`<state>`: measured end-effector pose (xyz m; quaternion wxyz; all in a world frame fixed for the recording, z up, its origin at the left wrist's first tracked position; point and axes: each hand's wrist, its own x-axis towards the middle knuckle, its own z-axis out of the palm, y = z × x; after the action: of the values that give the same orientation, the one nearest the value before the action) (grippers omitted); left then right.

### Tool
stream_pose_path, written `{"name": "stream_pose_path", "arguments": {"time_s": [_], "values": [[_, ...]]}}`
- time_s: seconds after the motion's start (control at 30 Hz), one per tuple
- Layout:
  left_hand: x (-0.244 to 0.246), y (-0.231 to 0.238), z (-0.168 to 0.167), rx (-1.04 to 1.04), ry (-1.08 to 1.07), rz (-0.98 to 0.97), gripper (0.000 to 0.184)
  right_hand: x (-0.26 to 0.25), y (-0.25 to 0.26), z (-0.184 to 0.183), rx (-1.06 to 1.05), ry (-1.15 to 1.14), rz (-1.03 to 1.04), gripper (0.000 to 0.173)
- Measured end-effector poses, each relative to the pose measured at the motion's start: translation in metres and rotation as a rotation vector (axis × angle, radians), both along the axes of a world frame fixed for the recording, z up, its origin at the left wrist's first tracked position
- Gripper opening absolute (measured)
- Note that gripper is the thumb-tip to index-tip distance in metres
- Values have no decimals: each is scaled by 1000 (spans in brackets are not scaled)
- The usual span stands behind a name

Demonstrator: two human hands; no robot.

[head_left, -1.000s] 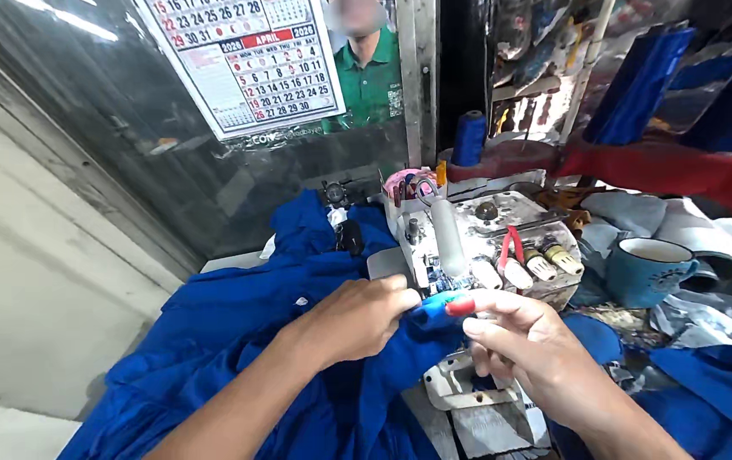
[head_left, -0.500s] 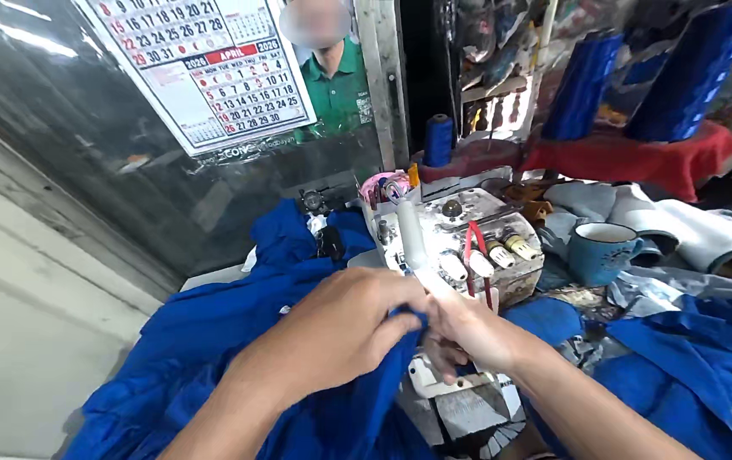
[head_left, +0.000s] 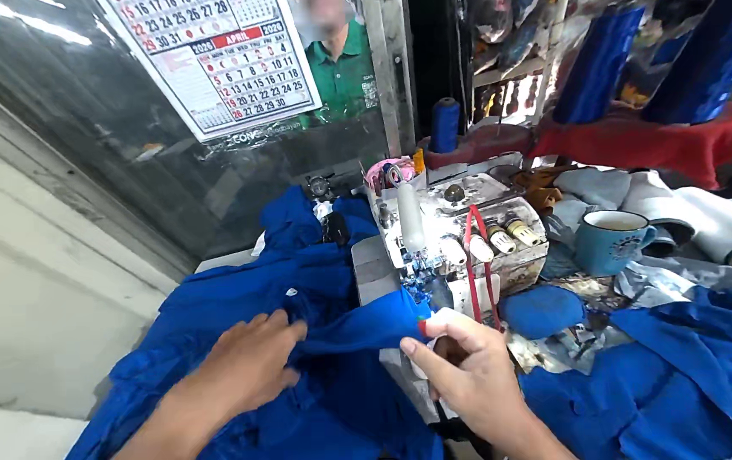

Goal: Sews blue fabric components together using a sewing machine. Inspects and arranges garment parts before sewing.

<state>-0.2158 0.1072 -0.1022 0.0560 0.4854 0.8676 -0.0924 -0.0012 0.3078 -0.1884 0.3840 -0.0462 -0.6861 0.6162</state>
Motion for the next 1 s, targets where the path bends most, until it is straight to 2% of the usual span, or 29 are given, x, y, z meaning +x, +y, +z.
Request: {"name": "stream_pose_path", "arguments": {"time_s": [0.03,0.1,0.17,0.27,0.33,0.47,0.53,0.6,0.63,0.7,0.77,0.83,0.9,1.0], "values": [[3,4,12,20,-58,-71,33,3,3,-6,87,17,-6,11],[19,24,23,303,-19,-328,20,7,8,-13,201,23,-19,12],[44,61,25,476,-69,-508,20,6,10,-15,273,28,-43,12],[52,97,30,385,-101,-668,16,1,12,-17,276,39,-88,11],[44,102,38,347,-128,-699,14,0,13,-17,204,24,-83,12],[37,104,36,312,-405,-595,11,-1,14,-12,60,-37,-19,21],[37,109,37,276,-469,-578,6,1,14,-11,150,-65,15,17],[36,114,49,181,-508,-605,10,8,14,-5,382,-98,35,14],[38,117,57,126,-499,-645,10,10,14,0,474,-103,38,14],[46,121,74,40,-311,-724,6,9,14,7,513,-90,45,17],[54,122,83,5,-33,-760,7,7,18,3,383,-96,43,24],[48,117,80,74,93,-781,18,10,22,-8,258,-133,-33,35],[35,114,64,157,-70,-777,24,16,24,-20,191,-126,-117,38],[27,112,45,127,-561,-619,23,17,27,-26,186,-120,-123,28]]}}
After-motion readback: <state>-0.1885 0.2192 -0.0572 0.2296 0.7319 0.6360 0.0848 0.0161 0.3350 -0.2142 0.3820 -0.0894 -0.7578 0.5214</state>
